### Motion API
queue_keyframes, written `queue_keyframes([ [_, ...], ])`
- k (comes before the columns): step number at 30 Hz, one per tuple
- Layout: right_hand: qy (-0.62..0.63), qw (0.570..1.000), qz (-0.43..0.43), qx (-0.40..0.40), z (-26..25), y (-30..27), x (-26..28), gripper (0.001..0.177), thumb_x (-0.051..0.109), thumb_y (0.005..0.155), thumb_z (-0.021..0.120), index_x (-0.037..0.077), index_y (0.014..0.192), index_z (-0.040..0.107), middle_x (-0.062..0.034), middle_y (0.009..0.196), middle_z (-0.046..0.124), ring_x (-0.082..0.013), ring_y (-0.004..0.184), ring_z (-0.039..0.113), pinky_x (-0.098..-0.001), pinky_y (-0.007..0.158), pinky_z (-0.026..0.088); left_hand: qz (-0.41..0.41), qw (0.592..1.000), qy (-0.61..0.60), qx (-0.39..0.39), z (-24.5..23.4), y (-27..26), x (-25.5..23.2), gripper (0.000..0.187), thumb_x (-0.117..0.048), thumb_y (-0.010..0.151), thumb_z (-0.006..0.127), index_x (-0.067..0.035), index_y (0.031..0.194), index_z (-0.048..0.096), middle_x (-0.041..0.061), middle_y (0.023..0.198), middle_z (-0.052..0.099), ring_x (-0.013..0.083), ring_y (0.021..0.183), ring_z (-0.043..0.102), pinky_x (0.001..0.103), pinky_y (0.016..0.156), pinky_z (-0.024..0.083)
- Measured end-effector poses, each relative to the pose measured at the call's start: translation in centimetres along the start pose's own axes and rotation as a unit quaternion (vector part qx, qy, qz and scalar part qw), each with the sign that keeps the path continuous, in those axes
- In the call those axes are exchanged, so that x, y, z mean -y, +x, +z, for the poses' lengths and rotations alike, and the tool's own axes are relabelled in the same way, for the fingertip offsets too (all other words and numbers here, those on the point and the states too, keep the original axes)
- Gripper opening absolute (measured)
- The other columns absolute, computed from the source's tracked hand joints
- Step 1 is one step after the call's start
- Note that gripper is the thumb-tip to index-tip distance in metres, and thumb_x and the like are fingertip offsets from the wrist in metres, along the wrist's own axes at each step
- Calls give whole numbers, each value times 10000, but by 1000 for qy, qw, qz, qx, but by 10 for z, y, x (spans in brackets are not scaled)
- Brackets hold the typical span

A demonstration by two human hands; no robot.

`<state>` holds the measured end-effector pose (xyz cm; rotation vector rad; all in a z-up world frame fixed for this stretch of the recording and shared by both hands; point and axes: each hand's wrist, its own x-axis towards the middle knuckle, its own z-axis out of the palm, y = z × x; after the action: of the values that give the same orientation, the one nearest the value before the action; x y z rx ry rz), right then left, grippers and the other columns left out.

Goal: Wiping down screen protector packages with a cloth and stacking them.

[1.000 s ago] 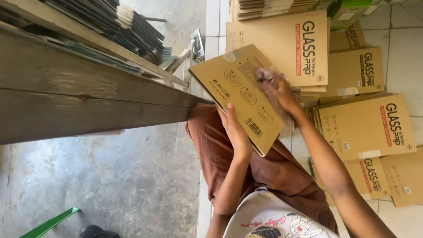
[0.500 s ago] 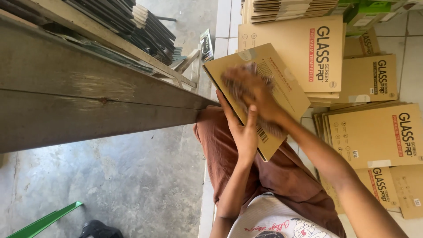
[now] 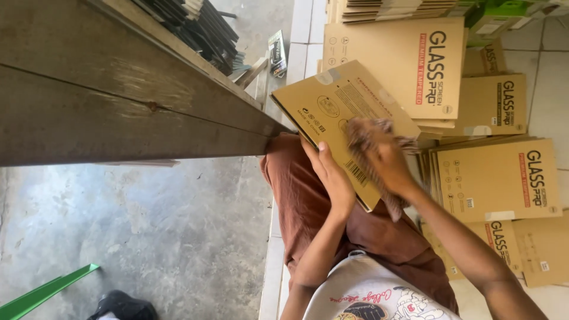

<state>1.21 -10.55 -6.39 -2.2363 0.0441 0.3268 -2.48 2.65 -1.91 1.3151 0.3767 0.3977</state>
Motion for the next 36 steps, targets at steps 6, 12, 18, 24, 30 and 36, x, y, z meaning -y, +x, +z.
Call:
queue_keyframes([
  [6, 137, 955, -262, -24, -16, 30, 36, 489, 211, 1044, 516, 88, 1517, 487, -107, 1517, 524, -281, 1432, 425, -469, 1198, 324, 52, 994, -72, 59, 8, -39, -8, 659, -320, 1143, 375, 76, 1660, 276, 254, 1646, 434, 321, 1526, 438, 373, 1256, 349],
  [12, 261, 954, -120, -82, 4, 154, -76, 508, 368, 1070, 541, 18, 1438, 541, -118, 1288, 649, -223, 1156, 572, -370, 1016, 455, 105, 983, 77, 128, 16, -57, -36, 840, 50, 965, 525, 8, 1683, 91, 264, 1655, 412, 330, 1466, 522, 354, 1193, 422],
  [18, 285, 952, -25, -105, 16, 97, -164, 526, 374, 1058, 530, 20, 1448, 521, -132, 1324, 633, -235, 1186, 576, -362, 1028, 457, 76, 986, 55, 138, 29, -42, -43, 764, -6, 1012, 533, -2, 1678, 160, 256, 1478, 602, 306, 1291, 656, 350, 1103, 500],
  [24, 263, 957, 69, -99, -1, -27, -48, 540, 296, 1024, 499, 60, 1508, 458, -153, 1513, 539, -288, 1390, 505, -408, 1147, 390, 191, 967, 72, 152, 35, -39, -21, 563, -147, 1164, 362, 22, 1664, 167, 290, 1533, 507, 387, 1357, 563, 406, 1136, 446],
  [30, 196, 890, -375, -171, -80, -1, 54, 374, 224, 1191, 503, 112, 1547, 479, -81, 1701, 281, -204, 1616, 241, -383, 1338, 396, 211, 936, 14, 280, 40, -68, 1, 483, -127, 1114, 464, -60, 1588, 400, 193, 1502, 558, 273, 1360, 570, 331, 1135, 541],
  [36, 202, 944, -220, -143, -51, 25, -8, 476, 322, 1125, 458, 90, 1541, 464, -124, 1606, 397, -253, 1512, 373, -406, 1249, 423, 197, 927, 48, 316, 44, -64, -44, 840, 105, 855, 559, 4, 1633, 258, 257, 1679, 336, 324, 1596, 342, 411, 1280, 381],
])
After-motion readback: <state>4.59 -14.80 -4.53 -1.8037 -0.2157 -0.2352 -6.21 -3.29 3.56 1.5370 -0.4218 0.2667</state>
